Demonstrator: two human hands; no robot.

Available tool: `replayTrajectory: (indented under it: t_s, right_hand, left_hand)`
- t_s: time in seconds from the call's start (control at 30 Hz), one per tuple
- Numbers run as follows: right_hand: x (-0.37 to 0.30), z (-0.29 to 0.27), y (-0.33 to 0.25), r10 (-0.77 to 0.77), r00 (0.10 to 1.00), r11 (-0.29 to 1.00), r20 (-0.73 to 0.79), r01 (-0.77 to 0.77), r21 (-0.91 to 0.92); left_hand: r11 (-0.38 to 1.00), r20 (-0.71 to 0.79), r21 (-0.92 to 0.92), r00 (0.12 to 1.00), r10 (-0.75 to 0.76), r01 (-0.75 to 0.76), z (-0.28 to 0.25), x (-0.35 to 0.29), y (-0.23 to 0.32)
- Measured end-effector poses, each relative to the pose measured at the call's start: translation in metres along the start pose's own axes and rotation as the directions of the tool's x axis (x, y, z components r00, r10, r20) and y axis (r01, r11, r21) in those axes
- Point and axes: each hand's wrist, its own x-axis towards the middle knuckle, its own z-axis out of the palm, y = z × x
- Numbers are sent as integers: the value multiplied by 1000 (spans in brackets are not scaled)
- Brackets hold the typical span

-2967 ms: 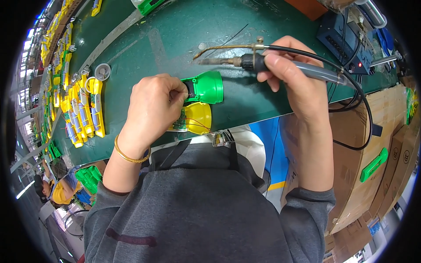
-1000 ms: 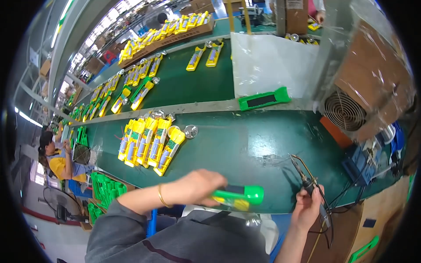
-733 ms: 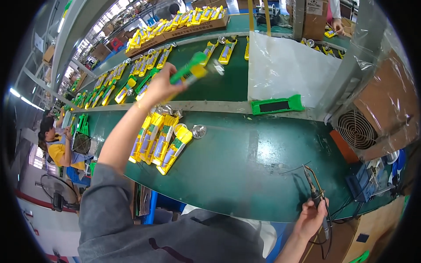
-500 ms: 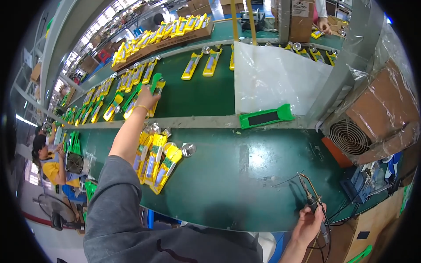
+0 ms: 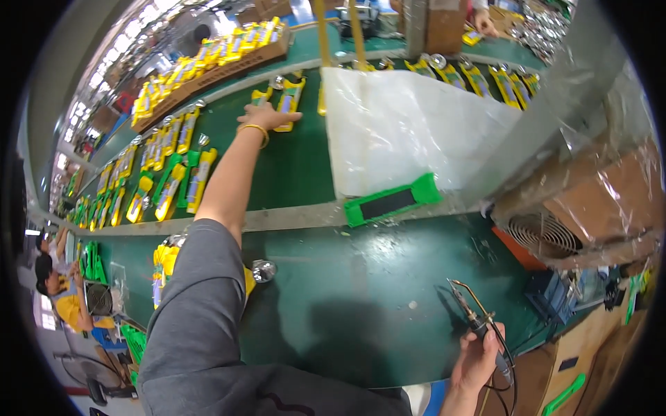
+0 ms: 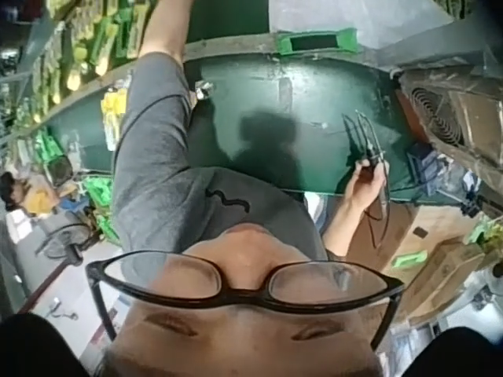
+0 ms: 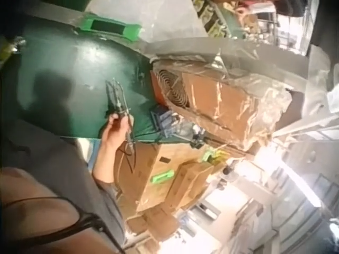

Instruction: Soldering wires to circuit boards inside flashlight housings on a production line.

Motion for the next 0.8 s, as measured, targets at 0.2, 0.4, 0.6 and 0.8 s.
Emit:
replayTrajectory:
  t_s: [0.2,0.4,0.6,0.8]
  right_hand:
    - [0,-17,0,9,998,1000,59,-7,-25]
    - [-11,-19,-10,-29,981,995,190,10,99]
    - [-23,-51,-19,-84,952,988,295,42,146]
    - [-26,-61,-14,-73,942,977,329,1,214]
  left_hand:
    - [997,-99,-31,993,72,-75,9,20,-47]
    - [964,-30,-93,969,247,-249,-15,-38,-88]
    - [851,77,-389,908,411,-353,-77,-220,-92]
    - [754,-131,-231,787,603,-615,-8,-386,-160]
